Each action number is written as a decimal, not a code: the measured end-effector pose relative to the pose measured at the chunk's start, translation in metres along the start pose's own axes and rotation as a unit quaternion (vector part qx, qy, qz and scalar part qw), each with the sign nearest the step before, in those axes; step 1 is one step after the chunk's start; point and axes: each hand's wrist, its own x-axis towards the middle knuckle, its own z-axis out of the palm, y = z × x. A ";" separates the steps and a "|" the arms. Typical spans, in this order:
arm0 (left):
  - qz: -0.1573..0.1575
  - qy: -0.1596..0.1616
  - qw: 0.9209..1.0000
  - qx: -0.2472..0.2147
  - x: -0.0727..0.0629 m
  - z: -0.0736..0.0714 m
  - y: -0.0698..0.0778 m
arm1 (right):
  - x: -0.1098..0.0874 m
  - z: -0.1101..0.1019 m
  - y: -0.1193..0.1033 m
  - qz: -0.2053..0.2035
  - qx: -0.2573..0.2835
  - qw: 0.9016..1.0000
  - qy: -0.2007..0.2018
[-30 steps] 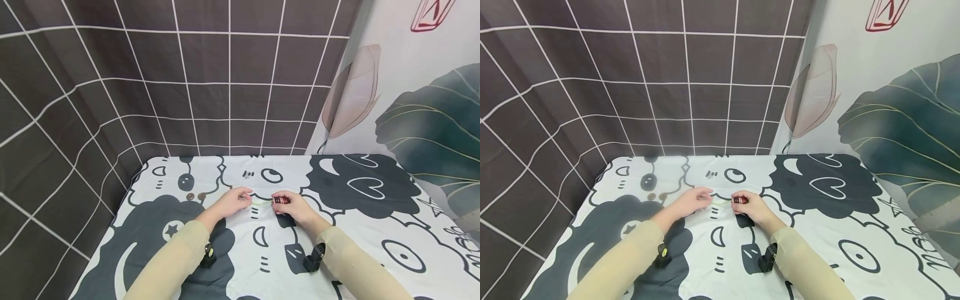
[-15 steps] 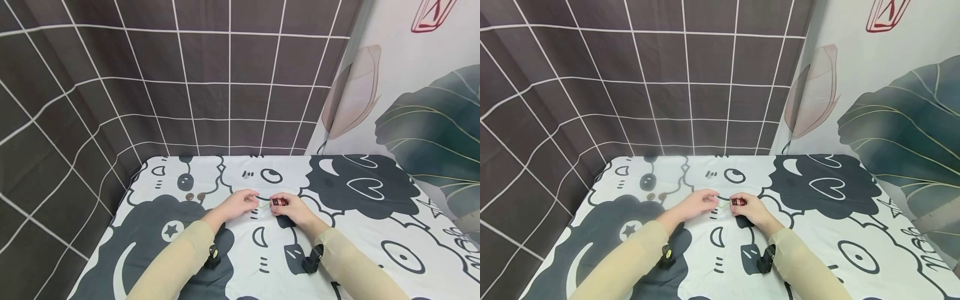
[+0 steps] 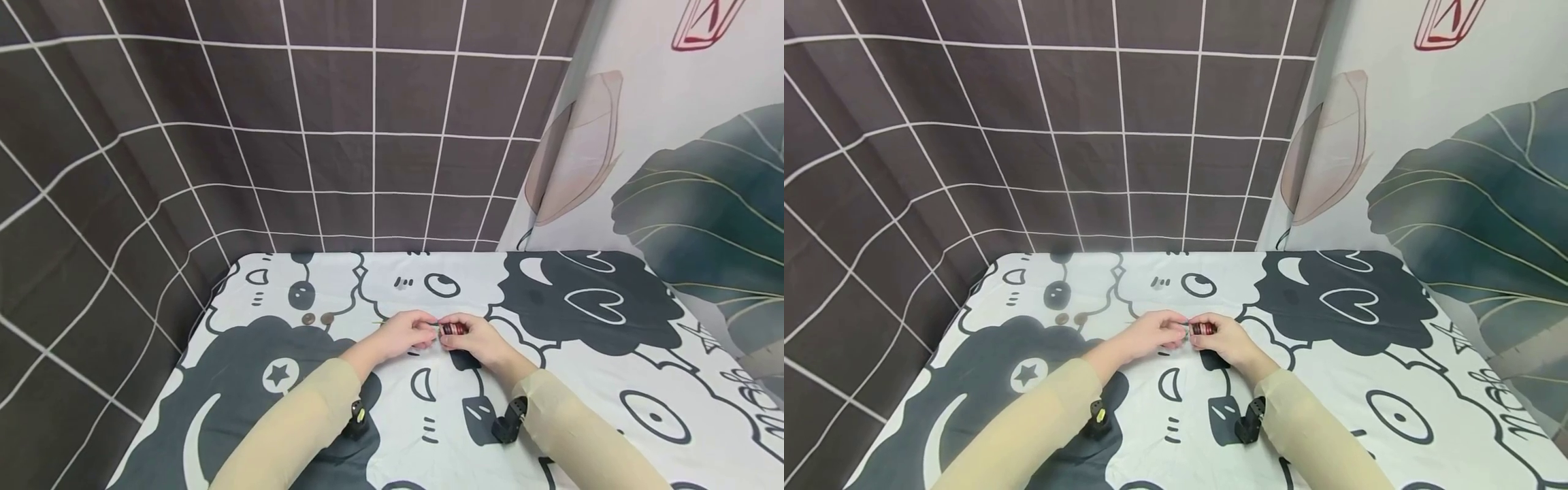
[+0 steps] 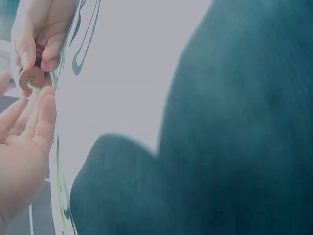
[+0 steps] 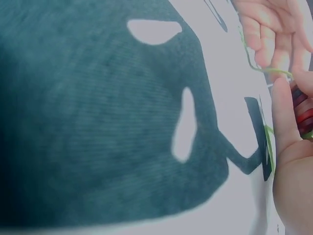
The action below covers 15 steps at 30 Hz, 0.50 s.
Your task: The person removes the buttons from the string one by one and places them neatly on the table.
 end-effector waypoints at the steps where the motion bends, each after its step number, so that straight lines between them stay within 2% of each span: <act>1: -0.004 0.003 1.000 -0.002 0.000 0.001 0.000 | 0.000 0.000 0.000 -0.001 0.005 1.000 -0.002; 7: -0.018 0.017 1.000 -0.011 0.001 0.006 0.001 | -0.001 0.000 0.000 -0.003 0.009 1.000 -0.002; 15: -0.016 0.019 1.000 -0.015 0.003 0.011 0.001 | 0.011 0.000 0.033 -0.004 -0.005 1.000 0.004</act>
